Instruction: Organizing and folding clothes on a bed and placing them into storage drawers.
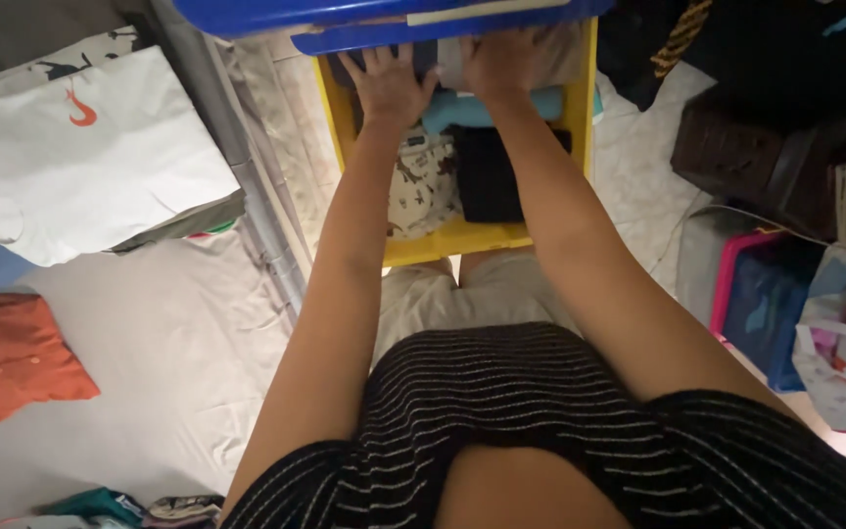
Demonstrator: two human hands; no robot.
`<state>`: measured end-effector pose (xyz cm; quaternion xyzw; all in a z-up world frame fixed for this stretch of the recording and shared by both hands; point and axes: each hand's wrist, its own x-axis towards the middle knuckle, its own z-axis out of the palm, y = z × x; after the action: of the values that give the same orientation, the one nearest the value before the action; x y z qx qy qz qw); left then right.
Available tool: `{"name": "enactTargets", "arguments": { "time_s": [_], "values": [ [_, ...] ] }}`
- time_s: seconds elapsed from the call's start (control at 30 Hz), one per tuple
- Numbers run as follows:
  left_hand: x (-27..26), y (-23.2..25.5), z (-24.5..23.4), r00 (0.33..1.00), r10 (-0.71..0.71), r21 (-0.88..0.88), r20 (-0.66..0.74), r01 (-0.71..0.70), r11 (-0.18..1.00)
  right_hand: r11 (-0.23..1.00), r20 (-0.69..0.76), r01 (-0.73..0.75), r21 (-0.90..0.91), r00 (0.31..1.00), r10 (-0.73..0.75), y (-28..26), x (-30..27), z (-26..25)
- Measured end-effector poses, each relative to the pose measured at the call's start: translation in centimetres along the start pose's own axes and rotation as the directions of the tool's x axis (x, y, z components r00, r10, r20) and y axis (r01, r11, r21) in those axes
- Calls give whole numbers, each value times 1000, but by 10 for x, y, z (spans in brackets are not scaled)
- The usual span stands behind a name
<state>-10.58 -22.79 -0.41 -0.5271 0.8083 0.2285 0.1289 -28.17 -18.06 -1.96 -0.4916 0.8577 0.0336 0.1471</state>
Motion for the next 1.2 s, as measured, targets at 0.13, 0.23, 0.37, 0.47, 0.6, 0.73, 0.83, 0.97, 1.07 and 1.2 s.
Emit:
{"name": "enactTargets", "arguments": {
  "time_s": [0.13, 0.23, 0.37, 0.47, 0.6, 0.73, 0.83, 0.97, 1.07, 1.2],
  "values": [
    [-52, 24, 15, 991, 57, 78, -119, -48, 996, 997, -188, 64, 36, 981, -56, 8, 19, 38],
    [-121, 35, 90, 962, 172, -23, -211, -181, 983, 996, -126, 65, 67, 990, -56, 11, 41, 62],
    [-206, 24, 62, 962, 271, -122, -20, -271, 955, 995, 84, 16, 95, 996, -24, 4, 22, 44],
    [-217, -7, 101, 944, 321, -46, -69, -325, 945, 991, 36, 132, 14, 991, -132, 2, -9, 49],
    [-201, -23, 93, 861, 449, -61, -237, -475, 878, 928, -26, 368, 66, 930, -367, 3, -78, 23],
    [-158, -38, 149, 757, 415, -46, -505, -503, 863, 910, 58, 408, 79, 909, -413, 50, -173, 10],
    [-131, -28, 131, 639, 202, -52, -743, -356, 933, 883, 47, 440, 165, 890, -453, 71, -202, -18],
    [-84, -31, 103, 565, 175, -17, -806, -318, 948, 988, 5, 131, 82, 991, -132, 82, -164, -46],
    [-53, -28, 70, 495, 182, 76, -849, -227, 971, 962, -179, -225, -155, 964, 196, 97, -108, -58],
    [-2, -28, 67, 614, 20, -1, -789, -33, 999, 923, -246, -331, 197, 894, 373, 92, -62, -83]
  ]
}}
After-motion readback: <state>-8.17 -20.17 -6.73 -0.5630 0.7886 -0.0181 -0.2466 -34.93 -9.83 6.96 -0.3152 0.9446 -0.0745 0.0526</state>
